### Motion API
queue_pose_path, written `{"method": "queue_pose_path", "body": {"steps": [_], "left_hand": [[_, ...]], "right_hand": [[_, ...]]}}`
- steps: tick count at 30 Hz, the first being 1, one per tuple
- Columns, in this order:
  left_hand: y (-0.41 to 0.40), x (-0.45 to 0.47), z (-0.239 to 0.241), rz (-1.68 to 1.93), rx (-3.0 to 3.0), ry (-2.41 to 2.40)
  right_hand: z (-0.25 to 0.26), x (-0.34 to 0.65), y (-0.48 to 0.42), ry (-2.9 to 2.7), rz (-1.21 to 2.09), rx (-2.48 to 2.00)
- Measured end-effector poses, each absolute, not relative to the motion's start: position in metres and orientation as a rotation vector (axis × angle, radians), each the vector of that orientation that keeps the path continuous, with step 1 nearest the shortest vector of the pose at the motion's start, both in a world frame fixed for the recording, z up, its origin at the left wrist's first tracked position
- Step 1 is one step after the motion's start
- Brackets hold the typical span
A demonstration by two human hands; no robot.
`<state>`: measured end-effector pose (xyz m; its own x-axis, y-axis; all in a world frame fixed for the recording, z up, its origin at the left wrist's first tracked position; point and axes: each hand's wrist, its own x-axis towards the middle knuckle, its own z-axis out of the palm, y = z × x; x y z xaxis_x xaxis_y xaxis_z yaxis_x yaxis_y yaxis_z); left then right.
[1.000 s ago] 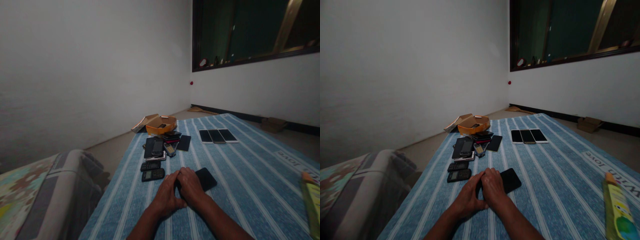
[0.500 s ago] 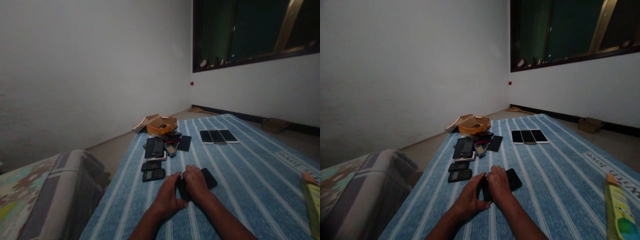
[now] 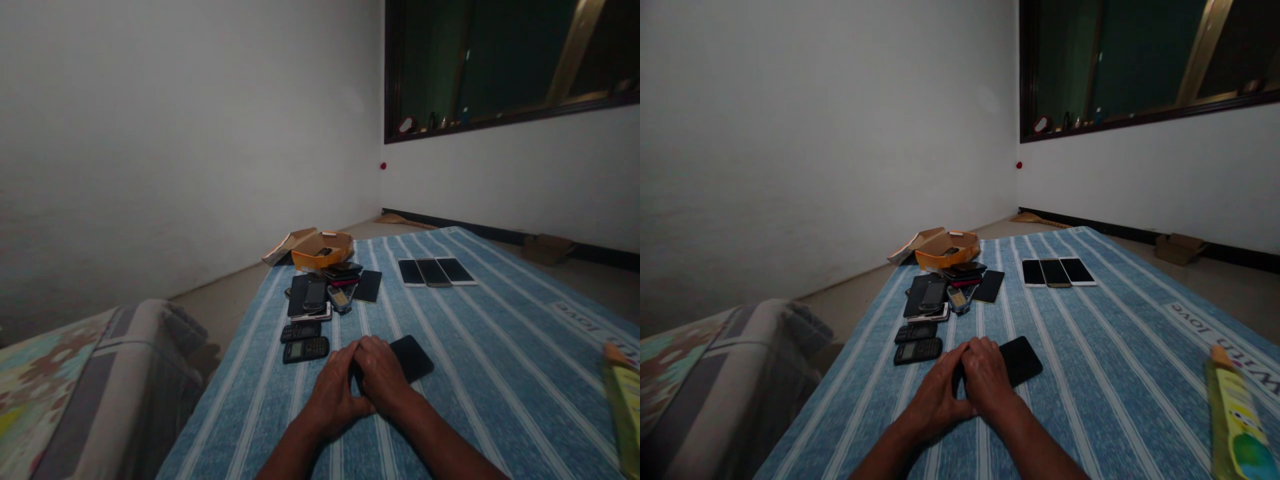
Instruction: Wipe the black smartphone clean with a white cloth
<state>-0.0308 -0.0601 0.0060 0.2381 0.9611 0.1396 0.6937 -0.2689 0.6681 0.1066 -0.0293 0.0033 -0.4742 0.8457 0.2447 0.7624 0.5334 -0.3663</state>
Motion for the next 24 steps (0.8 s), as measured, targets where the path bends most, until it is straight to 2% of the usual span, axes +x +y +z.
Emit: {"method": "queue_pose_path", "body": {"steps": [11,18,24], "left_hand": [[-0.061,-0.029,0.007,0.66,2.007,1.6],[-0.061,-0.027,0.011,0.729,2.035,1.528],[-0.062,-0.026,0.012,0.709,2.003,1.561]], "right_hand": [[0.009,0.121,-0.022,-2.415,0.206,-1.501],[0.004,0.111,-0.027,-2.403,0.297,-1.318],[0.01,0.113,-0.029,-2.426,0.263,-1.36]]}}
